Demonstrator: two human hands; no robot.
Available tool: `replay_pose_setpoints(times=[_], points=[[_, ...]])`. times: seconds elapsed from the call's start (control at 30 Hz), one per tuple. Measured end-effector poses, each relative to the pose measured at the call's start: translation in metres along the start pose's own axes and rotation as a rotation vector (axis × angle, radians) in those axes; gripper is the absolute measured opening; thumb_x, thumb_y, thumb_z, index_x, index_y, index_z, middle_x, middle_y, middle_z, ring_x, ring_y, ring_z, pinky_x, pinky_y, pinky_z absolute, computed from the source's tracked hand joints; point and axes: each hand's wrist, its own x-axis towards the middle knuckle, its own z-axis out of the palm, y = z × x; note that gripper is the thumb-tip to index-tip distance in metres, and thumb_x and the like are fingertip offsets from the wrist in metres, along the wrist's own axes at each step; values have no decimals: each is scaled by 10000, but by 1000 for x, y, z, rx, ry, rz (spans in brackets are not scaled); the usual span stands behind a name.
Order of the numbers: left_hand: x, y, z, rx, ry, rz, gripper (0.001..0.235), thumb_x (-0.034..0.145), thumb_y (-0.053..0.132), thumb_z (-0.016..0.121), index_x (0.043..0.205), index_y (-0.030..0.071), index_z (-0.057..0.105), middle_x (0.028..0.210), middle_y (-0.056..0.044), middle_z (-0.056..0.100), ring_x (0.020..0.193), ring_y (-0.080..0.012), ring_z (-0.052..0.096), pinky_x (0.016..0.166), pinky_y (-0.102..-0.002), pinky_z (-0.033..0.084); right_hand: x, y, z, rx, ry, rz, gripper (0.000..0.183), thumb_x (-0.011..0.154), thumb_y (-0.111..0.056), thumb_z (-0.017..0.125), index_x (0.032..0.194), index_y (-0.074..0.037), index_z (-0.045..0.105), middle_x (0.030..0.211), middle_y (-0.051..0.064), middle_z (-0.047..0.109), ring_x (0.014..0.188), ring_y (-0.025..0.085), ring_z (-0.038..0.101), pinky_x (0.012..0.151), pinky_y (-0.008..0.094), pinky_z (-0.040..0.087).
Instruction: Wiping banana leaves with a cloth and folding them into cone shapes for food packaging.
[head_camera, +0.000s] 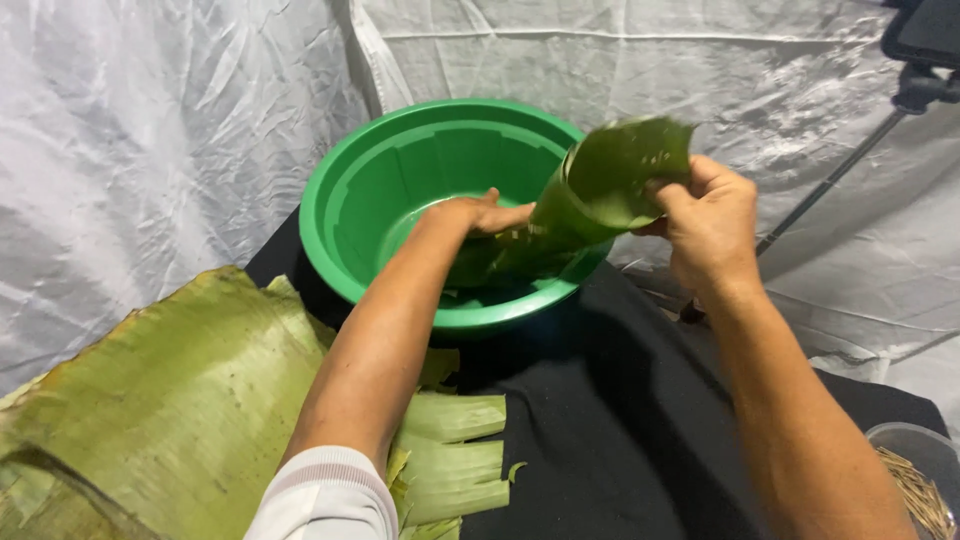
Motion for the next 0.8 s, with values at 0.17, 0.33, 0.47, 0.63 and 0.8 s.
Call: replay_pose_setpoints(times=[0.17,0.33,0.47,0.63,0.8], points=[[108,-12,13,-79,130,-78,1328,643,964,262,1655,125,74,1722,-99,136,1541,-361,265,1248,-553,235,3,-31,-22,10,25,-105,213,932,13,625,1113,-62,708,940,79,720,773,160,727,632,329,670],[193,-9,42,-76,221,-51,1427,677,890,518,1606,-81,36,1650,-245,259,1458,-411,385,1199,-503,325,2,-43,-51,-10,40,-151,179,986,-1,610,1146,-43,677,1006,53,698,810,110,698,671,219,665],[192,-28,59,-43,124,-36,1098,771,507,685,1649,108,160,1646,-111,346,1378,-354,491,1149,-469,411,-9,-49,-59,-38,82,-214,183,1019,31,591,1172,-30,671,1038,58,699,810,96,703,644,186,659],[68,-10,31,-98,1,-45,948,850,321,652,1656,218,165,1696,-45,258,1454,-331,451,1203,-489,387,-11,-35,-63,15,151,-250,219,992,45,610,1172,-55,683,1037,9,688,874,46,622,810,181,585],[48,-27,25,-15,138,17,576,776,180,549,1328,55,655,1368,-94,663,1141,-326,647,1000,-450,522,-3,-21,-44,-1,125,-183,130,1004,-10,621,1130,-28,646,970,46,661,788,90,649,651,239,671]])
